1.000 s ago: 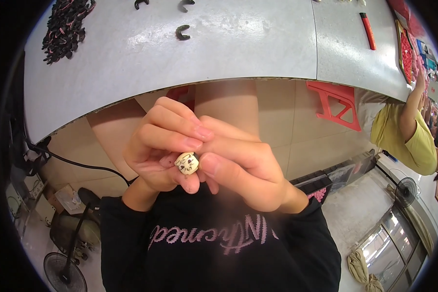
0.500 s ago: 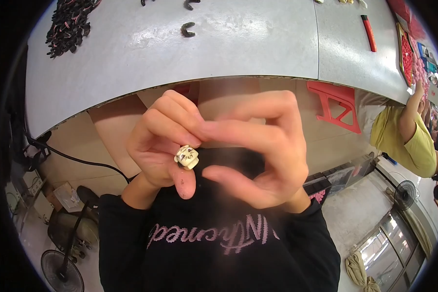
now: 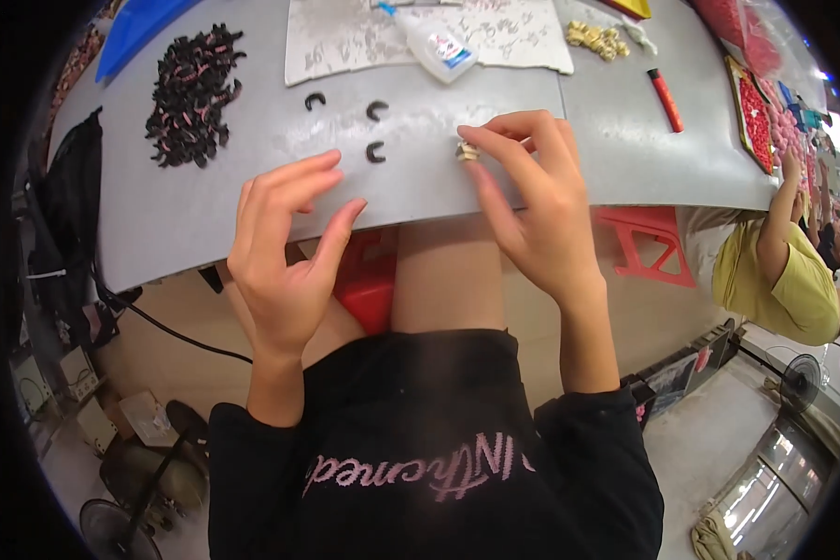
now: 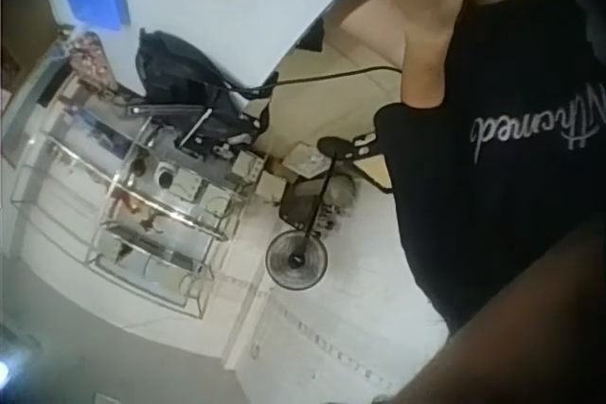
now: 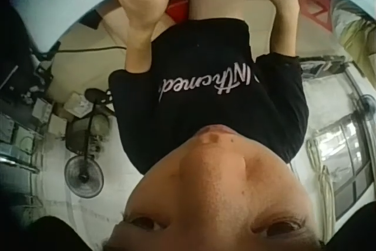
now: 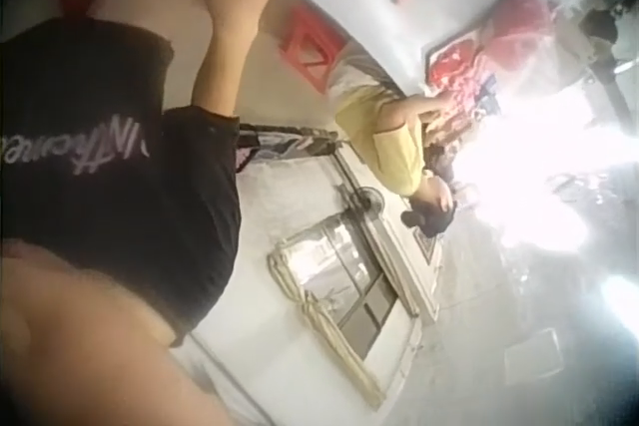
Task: Applying glue to black components and attaching them to small yellow toy heads at a factory workbench.
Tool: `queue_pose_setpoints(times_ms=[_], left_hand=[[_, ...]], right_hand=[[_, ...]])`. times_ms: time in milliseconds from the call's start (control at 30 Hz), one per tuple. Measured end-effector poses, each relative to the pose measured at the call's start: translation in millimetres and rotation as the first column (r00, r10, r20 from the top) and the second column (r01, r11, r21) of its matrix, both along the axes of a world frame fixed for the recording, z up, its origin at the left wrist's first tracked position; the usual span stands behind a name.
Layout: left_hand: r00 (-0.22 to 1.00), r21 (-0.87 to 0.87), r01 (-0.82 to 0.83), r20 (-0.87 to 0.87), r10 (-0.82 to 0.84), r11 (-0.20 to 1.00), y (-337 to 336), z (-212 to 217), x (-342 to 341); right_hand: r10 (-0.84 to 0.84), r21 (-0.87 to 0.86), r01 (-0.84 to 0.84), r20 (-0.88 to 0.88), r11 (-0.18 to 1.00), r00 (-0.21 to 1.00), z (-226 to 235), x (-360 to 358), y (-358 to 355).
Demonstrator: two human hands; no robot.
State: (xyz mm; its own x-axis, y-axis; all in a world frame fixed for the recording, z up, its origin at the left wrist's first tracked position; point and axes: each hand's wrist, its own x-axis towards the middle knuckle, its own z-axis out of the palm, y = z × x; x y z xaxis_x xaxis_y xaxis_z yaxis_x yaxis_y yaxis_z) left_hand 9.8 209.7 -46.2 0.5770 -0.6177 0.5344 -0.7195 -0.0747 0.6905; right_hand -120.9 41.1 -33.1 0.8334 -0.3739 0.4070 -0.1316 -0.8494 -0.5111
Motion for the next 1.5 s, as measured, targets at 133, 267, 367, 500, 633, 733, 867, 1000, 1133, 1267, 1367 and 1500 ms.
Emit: queue_pose_setpoints(times_ms=[133, 267, 367, 500, 633, 733, 867, 1000, 1133, 1267, 1367, 1500], left_hand=[[0.998, 0.156, 0.057, -0.004, -0.057, 0.986, -11, 10, 8], [0.993, 0.141, 0.109, -0.058, -0.101, 0.984, -19, 3, 12], [0.986, 0.13, 0.102, -0.142, -0.083, 0.986, -23, 5, 8], [0.97, 0.125, 0.072, -0.242, -0.04, 0.99, -23, 5, 11], [0.968, 0.143, 0.056, -0.251, -0.019, 0.988, -23, 3, 12], [0.969, 0.124, 0.065, -0.246, -0.033, 0.99, -22, 0, 12], [0.977, 0.154, 0.053, -0.211, -0.02, 0.987, -22, 4, 12], [0.972, 0.171, 0.082, -0.232, -0.041, 0.982, -25, 7, 11], [0.983, 0.228, 0.099, -0.172, -0.06, 0.969, -25, 8, 15], [0.982, 0.208, 0.097, -0.182, -0.059, 0.973, -28, 3, 14], [0.982, 0.129, 0.062, -0.184, -0.038, 0.99, -23, 0, 12], [0.962, -0.175, 0.156, -0.195, -0.189, 0.972, -15, -3, -1]], right_hand=[[-0.023, -0.01, 0.023, -0.047, 1.0, 0.999, 0, 4, -5], [-0.139, 0.035, 0.137, 0.081, 0.99, 0.987, 7, 4, -22], [-0.32, -0.031, 0.325, 0.12, 0.945, 0.94, 6, 1, -68], [-0.328, -0.137, 0.337, 0.087, 0.931, 0.941, 5, 9, -109], [-0.184, -0.345, 0.176, 0.01, 0.922, 0.983, 0, 14, -137], [-0.148, -0.336, 0.14, 0.004, 0.931, 0.989, -1, 16, -144], [-0.118, -0.313, 0.108, -0.012, 0.944, 0.993, 5, 22, -134], [-0.109, -0.304, 0.097, -0.023, 0.948, 0.994, 6, 19, -132], [-0.066, -0.331, 0.066, 0.011, 0.941, 0.998, 6, 18, -133], [-0.114, -0.283, 0.126, 0.057, 0.951, 0.992, 7, 14, -126], [-0.165, -0.005, 0.169, 0.205, 0.986, 0.965, 9, 8, -104], [-0.181, 0.618, -0.021, 0.263, 0.786, 0.948, 13, -15, -43]])
